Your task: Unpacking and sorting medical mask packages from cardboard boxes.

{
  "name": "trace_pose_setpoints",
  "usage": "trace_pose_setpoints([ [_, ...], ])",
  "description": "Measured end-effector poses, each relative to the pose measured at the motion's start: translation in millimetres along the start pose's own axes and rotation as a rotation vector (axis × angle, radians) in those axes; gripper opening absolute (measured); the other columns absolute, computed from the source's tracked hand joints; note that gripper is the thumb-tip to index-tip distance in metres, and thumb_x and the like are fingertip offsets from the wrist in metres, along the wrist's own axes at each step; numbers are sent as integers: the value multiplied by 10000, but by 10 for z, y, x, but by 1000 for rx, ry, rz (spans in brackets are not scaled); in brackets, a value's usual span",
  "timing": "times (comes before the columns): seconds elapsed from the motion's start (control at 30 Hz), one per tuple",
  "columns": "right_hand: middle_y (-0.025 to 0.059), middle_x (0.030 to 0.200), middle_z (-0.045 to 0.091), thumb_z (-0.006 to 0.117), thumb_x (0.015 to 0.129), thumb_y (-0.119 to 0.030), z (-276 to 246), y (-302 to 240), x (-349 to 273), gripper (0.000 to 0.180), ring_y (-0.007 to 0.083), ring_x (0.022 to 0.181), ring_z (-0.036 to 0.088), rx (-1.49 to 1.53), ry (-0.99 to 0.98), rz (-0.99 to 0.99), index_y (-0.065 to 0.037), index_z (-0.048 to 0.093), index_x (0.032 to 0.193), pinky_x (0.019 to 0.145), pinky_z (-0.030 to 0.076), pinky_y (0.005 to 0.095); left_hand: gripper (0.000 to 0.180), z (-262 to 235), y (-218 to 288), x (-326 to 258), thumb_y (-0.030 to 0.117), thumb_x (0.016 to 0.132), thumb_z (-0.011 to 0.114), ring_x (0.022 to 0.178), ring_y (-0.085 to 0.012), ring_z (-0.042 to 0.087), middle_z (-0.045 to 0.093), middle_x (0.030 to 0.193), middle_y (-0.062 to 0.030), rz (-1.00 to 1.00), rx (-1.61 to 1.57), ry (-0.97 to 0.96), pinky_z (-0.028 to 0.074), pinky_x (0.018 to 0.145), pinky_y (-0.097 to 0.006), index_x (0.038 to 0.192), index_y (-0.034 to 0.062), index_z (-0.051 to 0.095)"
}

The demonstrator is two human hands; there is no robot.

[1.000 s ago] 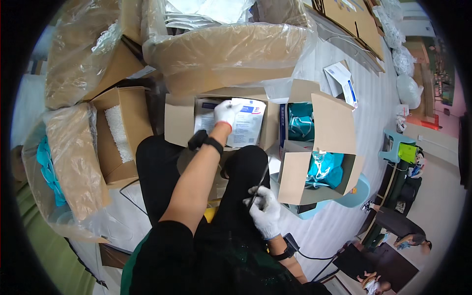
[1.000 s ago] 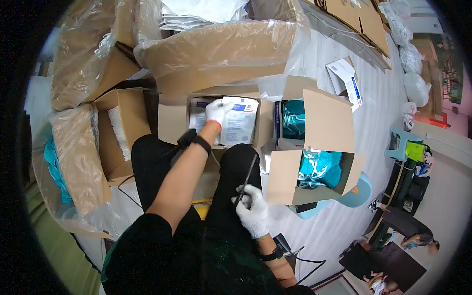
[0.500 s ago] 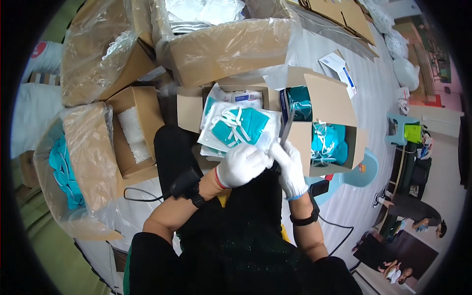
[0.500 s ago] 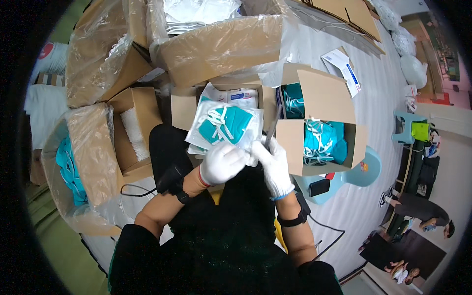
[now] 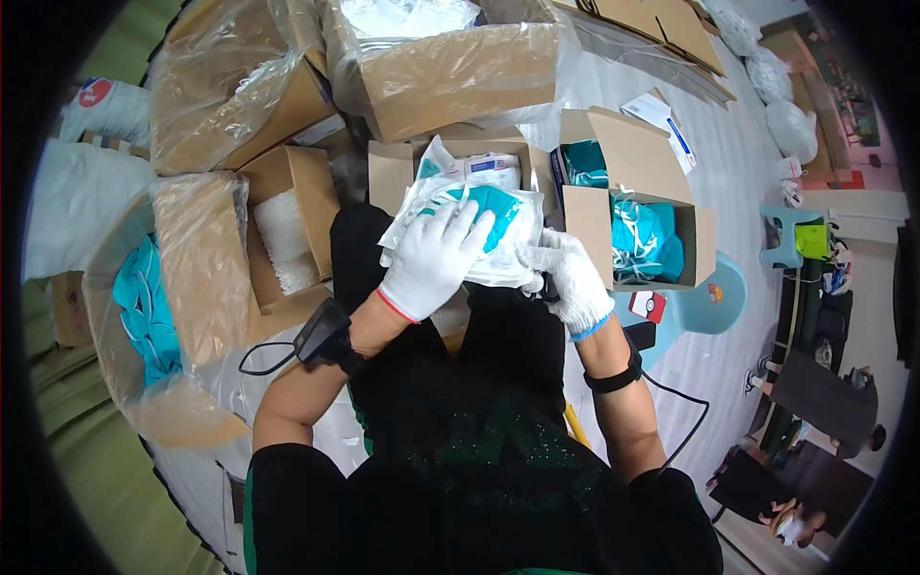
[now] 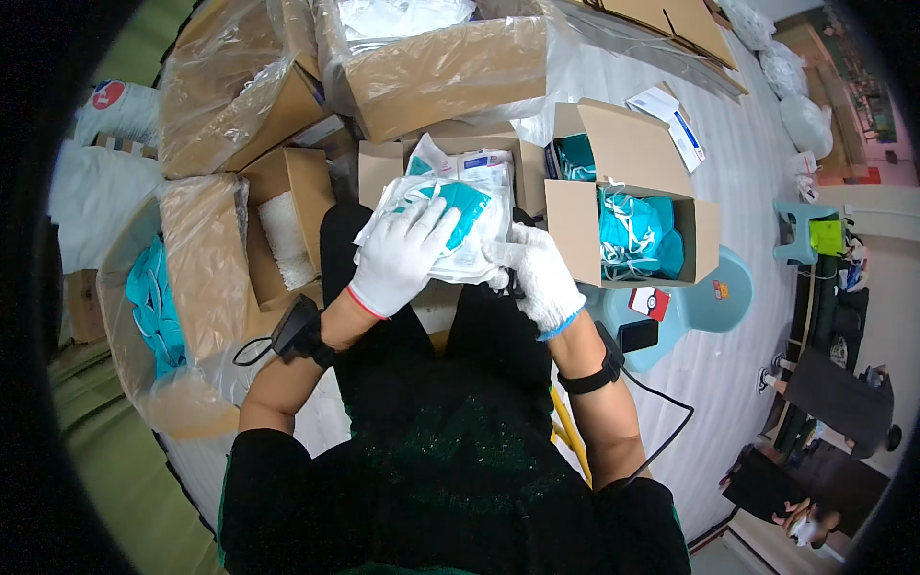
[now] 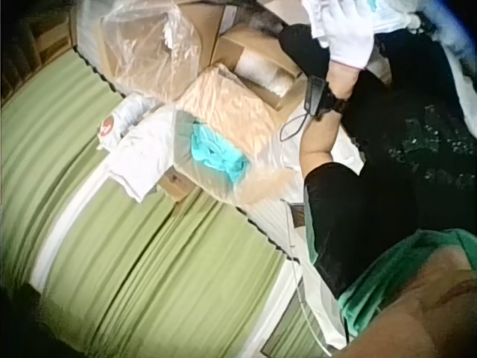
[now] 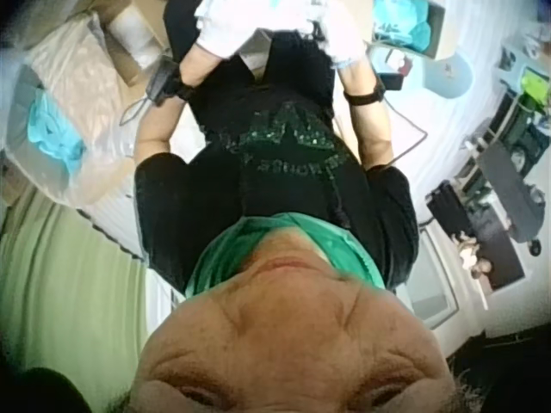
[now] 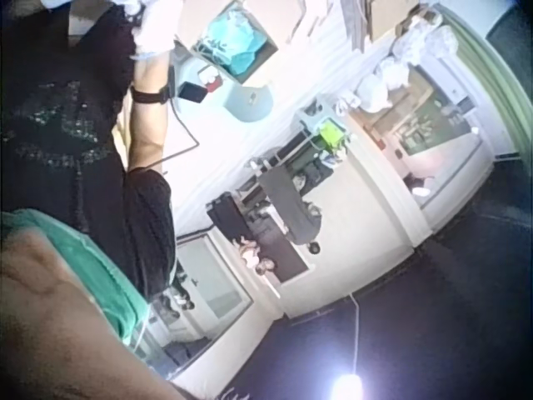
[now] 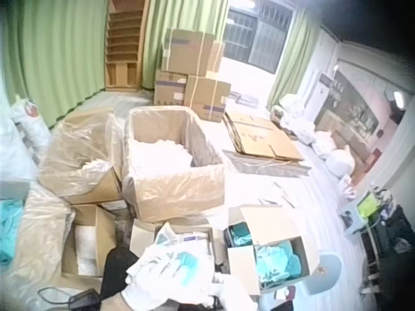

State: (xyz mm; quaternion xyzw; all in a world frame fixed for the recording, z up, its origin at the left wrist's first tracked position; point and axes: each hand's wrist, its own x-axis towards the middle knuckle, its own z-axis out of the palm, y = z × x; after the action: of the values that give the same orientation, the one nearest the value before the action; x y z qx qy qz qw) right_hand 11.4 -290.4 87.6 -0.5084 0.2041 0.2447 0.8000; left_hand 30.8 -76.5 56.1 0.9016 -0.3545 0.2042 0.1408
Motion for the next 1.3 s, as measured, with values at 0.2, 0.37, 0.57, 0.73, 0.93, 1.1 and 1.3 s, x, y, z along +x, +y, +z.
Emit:
trace_pose_setpoints([
  [0.2,70,844,651,650,892,-106,-98,127,-73,169,97,577,572,124,-98,22,5,605,1011,490,452,208,405,-151,-88,-6,126,779,600,980,-274,648,659,1088,-157,89,70,67,515,888,-384,1163,0,628],
  [0.37,118,916,640,599,945,-206,-35,138,-134,255,168,707,614,218,-119,7,8,559,1078,548,477,238,329,-50,-190,-50,120,789,598,841,-260,685,676,939,-150,104,122,-20,556,760,-346,1080,-32,620],
  [0.57,174,1147,593,689,848,-51,-107,364,-436,577,288,1015,651,300,-259,-74,37,410,1345,848,547,330,175,107,-307,-5,109,808,562,629,-236,668,639,717,-101,-250,328,-235,518,531,-353,953,21,608],
  [0.73,54,902,628,625,926,-229,81,491,-553,521,123,710,652,-114,-146,-127,76,451,1312,497,407,161,77,237,-340,-3,90,808,550,628,-264,677,645,703,-106,-292,295,-251,525,535,-379,860,42,582],
  [0.93,20,858,616,574,964,-381,274,435,-468,484,99,637,651,-364,-228,-55,28,507,1213,441,390,157,99,282,-332,48,95,782,572,622,-266,670,637,694,-113,-184,366,-250,526,542,-375,844,20,594],
  [1.1,-3,726,567,657,930,-317,331,374,-192,299,93,517,559,-213,-144,-3,-26,599,966,467,441,236,200,320,-66,-22,99,764,580,606,-252,665,646,701,-154,-75,490,-381,520,537,-353,882,-53,635],
  [1.3,25,722,575,682,917,-211,306,596,-254,298,84,491,547,-225,-29,-169,71,626,995,460,425,228,184,250,-85,7,60,765,579,672,-323,699,682,758,-204,-169,131,-457,532,523,-458,869,-51,683],
])
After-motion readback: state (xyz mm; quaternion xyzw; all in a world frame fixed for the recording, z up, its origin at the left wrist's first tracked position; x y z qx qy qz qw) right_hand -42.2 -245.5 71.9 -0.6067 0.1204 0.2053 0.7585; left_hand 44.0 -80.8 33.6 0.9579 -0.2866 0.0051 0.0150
